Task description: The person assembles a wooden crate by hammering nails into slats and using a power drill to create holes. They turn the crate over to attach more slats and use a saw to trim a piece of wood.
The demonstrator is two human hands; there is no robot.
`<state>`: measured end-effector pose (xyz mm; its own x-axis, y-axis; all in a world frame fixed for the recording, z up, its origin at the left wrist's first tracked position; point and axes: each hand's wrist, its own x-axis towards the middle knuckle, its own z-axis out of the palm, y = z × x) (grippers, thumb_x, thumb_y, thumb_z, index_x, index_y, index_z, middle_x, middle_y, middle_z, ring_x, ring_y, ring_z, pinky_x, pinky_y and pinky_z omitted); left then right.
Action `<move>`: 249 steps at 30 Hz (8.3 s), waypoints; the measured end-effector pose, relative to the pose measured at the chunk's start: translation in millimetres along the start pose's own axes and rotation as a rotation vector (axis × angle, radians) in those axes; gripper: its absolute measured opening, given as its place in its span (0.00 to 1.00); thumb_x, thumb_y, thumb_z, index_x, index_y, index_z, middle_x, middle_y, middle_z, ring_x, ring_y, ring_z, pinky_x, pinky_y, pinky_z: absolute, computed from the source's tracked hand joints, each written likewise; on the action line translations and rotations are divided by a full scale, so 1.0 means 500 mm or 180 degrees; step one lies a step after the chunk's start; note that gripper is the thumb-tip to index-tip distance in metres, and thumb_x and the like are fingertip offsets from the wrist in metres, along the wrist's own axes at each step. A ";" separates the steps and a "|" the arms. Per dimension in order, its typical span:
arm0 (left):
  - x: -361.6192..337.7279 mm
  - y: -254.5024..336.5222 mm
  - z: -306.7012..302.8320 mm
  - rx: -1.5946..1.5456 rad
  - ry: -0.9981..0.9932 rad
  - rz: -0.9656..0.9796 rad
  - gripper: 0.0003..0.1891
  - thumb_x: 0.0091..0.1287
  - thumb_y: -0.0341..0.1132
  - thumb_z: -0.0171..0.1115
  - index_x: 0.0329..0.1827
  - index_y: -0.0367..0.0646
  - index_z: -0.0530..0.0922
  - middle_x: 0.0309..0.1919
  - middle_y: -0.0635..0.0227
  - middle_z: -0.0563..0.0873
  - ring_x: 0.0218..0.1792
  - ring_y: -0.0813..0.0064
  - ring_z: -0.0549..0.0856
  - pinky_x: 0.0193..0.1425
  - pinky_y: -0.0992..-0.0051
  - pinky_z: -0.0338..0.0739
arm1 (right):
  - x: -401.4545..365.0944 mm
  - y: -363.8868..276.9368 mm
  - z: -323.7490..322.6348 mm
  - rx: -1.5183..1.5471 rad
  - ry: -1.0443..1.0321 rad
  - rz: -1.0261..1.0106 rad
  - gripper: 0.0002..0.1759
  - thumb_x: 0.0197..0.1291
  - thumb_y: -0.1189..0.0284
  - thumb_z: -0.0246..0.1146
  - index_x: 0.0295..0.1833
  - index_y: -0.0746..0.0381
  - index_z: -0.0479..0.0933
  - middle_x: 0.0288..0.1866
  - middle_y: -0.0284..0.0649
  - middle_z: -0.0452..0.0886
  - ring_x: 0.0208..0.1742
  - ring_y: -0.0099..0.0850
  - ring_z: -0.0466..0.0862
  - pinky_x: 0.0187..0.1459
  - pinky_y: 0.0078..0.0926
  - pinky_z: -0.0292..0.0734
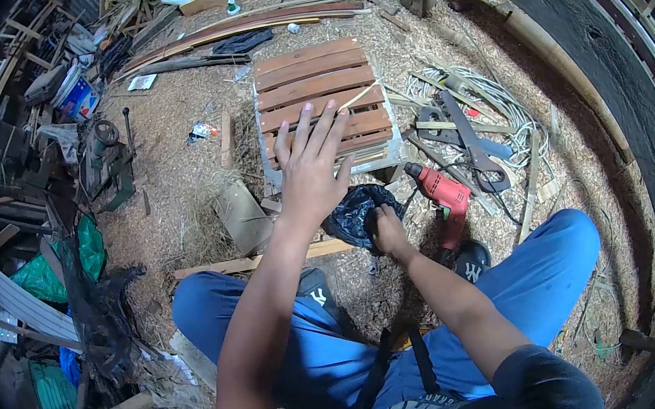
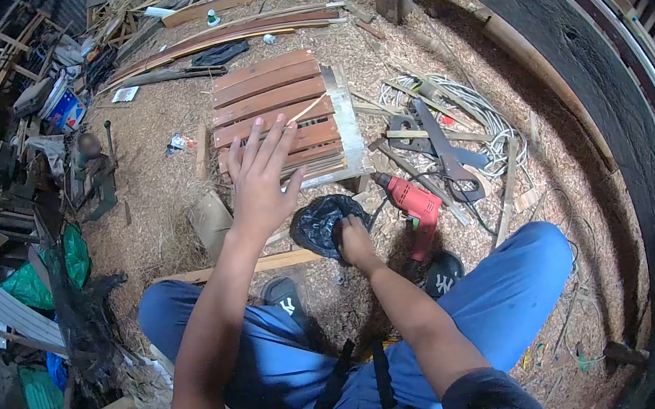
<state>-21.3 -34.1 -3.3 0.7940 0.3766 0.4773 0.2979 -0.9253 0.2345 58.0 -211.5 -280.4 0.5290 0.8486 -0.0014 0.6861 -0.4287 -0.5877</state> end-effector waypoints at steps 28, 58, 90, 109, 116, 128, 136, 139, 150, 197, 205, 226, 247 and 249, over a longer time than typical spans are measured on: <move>0.003 0.000 0.003 0.0030 0.0060 0.0022 0.38 0.65 0.37 0.75 0.80 0.52 0.73 0.82 0.66 0.71 0.84 0.54 0.65 0.84 0.40 0.51 | 0.035 0.052 0.019 0.2820 0.0374 0.1067 0.10 0.77 0.77 0.59 0.44 0.69 0.84 0.39 0.42 0.93 0.44 0.29 0.89 0.53 0.30 0.82; 0.002 0.003 0.011 0.0034 0.0288 -0.0008 0.36 0.65 0.37 0.75 0.78 0.52 0.75 0.81 0.67 0.74 0.83 0.55 0.67 0.84 0.42 0.52 | 0.147 -0.190 -0.531 0.3855 0.1468 0.0264 0.13 0.71 0.77 0.71 0.58 0.72 0.86 0.45 0.41 0.91 0.47 0.28 0.91 0.52 0.21 0.84; 0.001 0.004 0.008 0.0049 0.0236 -0.0025 0.37 0.63 0.37 0.76 0.78 0.52 0.75 0.81 0.67 0.73 0.83 0.57 0.66 0.84 0.41 0.51 | 0.276 -0.246 -0.576 0.0493 0.1306 -0.1504 0.06 0.61 0.79 0.72 0.44 0.66 0.87 0.40 0.49 0.89 0.44 0.47 0.89 0.49 0.41 0.83; 0.001 0.007 0.009 0.0101 0.0229 -0.0015 0.36 0.64 0.37 0.76 0.78 0.51 0.75 0.80 0.68 0.73 0.83 0.57 0.66 0.84 0.42 0.52 | 0.261 -0.225 -0.570 0.0260 0.1456 -0.2059 0.10 0.65 0.78 0.71 0.51 0.65 0.87 0.47 0.47 0.88 0.49 0.48 0.88 0.52 0.41 0.84; 0.001 0.007 0.008 0.0140 0.0247 -0.0012 0.36 0.64 0.38 0.76 0.77 0.51 0.75 0.80 0.67 0.73 0.82 0.56 0.67 0.84 0.41 0.53 | 0.231 -0.163 -0.573 0.0944 0.1624 -0.1389 0.17 0.71 0.74 0.69 0.63 0.62 0.85 0.53 0.52 0.90 0.50 0.41 0.92 0.52 0.35 0.85; 0.026 0.061 0.006 0.0635 0.0112 -0.0028 0.42 0.63 0.61 0.74 0.81 0.65 0.73 0.74 0.58 0.76 0.78 0.45 0.68 0.82 0.35 0.51 | 0.152 0.199 -0.391 0.0455 0.1086 0.0647 0.16 0.72 0.66 0.66 0.58 0.64 0.88 0.48 0.57 0.91 0.47 0.48 0.93 0.52 0.44 0.85; 0.061 0.059 0.016 0.0345 0.0233 0.0220 0.40 0.59 0.47 0.81 0.77 0.58 0.78 0.65 0.53 0.77 0.73 0.45 0.73 0.78 0.48 0.66 | 0.176 0.253 -0.345 -0.0289 0.0372 0.0884 0.15 0.66 0.73 0.66 0.56 0.62 0.88 0.47 0.60 0.89 0.53 0.58 0.88 0.58 0.54 0.82; 0.054 0.034 0.049 0.0420 0.0562 0.0382 0.40 0.56 0.46 0.82 0.74 0.56 0.79 0.67 0.58 0.75 0.74 0.49 0.71 0.78 0.46 0.66 | 0.197 0.287 -0.325 -0.0128 0.0151 0.1010 0.17 0.62 0.79 0.62 0.54 0.63 0.88 0.50 0.60 0.88 0.53 0.60 0.88 0.58 0.55 0.83; 0.062 0.050 0.052 0.0670 0.0281 0.0102 0.42 0.53 0.40 0.83 0.75 0.54 0.78 0.66 0.54 0.77 0.72 0.48 0.75 0.77 0.46 0.68 | 0.239 0.341 -0.239 -0.0676 -0.0130 0.1389 0.13 0.59 0.77 0.69 0.50 0.67 0.86 0.55 0.61 0.86 0.56 0.58 0.88 0.59 0.54 0.85; 0.039 0.035 0.023 0.0234 0.0419 0.0145 0.33 0.67 0.47 0.74 0.76 0.54 0.78 0.76 0.61 0.78 0.79 0.49 0.73 0.84 0.46 0.60 | 0.119 -0.201 -0.796 -0.0822 0.0263 -0.0948 0.41 0.62 0.80 0.59 0.80 0.36 0.73 0.48 0.49 0.84 0.48 0.51 0.87 0.50 0.52 0.83; 0.036 0.034 0.029 0.0245 0.0377 0.0126 0.33 0.67 0.47 0.74 0.76 0.54 0.78 0.78 0.61 0.76 0.80 0.50 0.71 0.84 0.45 0.59 | 0.108 -0.195 -0.779 -0.1100 0.0149 -0.1059 0.40 0.62 0.79 0.57 0.80 0.37 0.73 0.47 0.48 0.84 0.47 0.53 0.87 0.49 0.52 0.83; 0.035 0.035 0.025 0.0274 0.0326 0.0108 0.34 0.67 0.47 0.73 0.77 0.54 0.77 0.78 0.60 0.76 0.80 0.49 0.71 0.84 0.45 0.59 | 0.128 -0.200 -0.773 0.0376 0.1446 -0.1479 0.41 0.62 0.82 0.59 0.80 0.40 0.74 0.54 0.53 0.84 0.46 0.50 0.88 0.49 0.50 0.84; 0.033 0.035 0.023 0.0265 0.0341 0.0118 0.34 0.67 0.46 0.74 0.77 0.54 0.77 0.78 0.59 0.76 0.80 0.48 0.71 0.84 0.46 0.60 | 0.121 -0.170 -0.737 -0.0393 0.0932 -0.1353 0.46 0.62 0.80 0.61 0.84 0.35 0.65 0.48 0.50 0.82 0.45 0.52 0.87 0.48 0.51 0.86; 0.035 0.037 0.028 0.0251 0.0361 0.0162 0.34 0.67 0.46 0.74 0.77 0.54 0.77 0.77 0.58 0.76 0.80 0.48 0.71 0.84 0.46 0.60 | 0.113 -0.178 -0.744 -0.1587 0.0064 -0.1053 0.46 0.62 0.79 0.60 0.84 0.35 0.66 0.47 0.49 0.82 0.42 0.53 0.87 0.46 0.52 0.86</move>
<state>5.5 -44.9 -2.3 0.7454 0.3277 0.5806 0.3032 -0.9422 0.1425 212.5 -240.9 72.8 0.2533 0.9579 0.1350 0.9651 -0.2406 -0.1036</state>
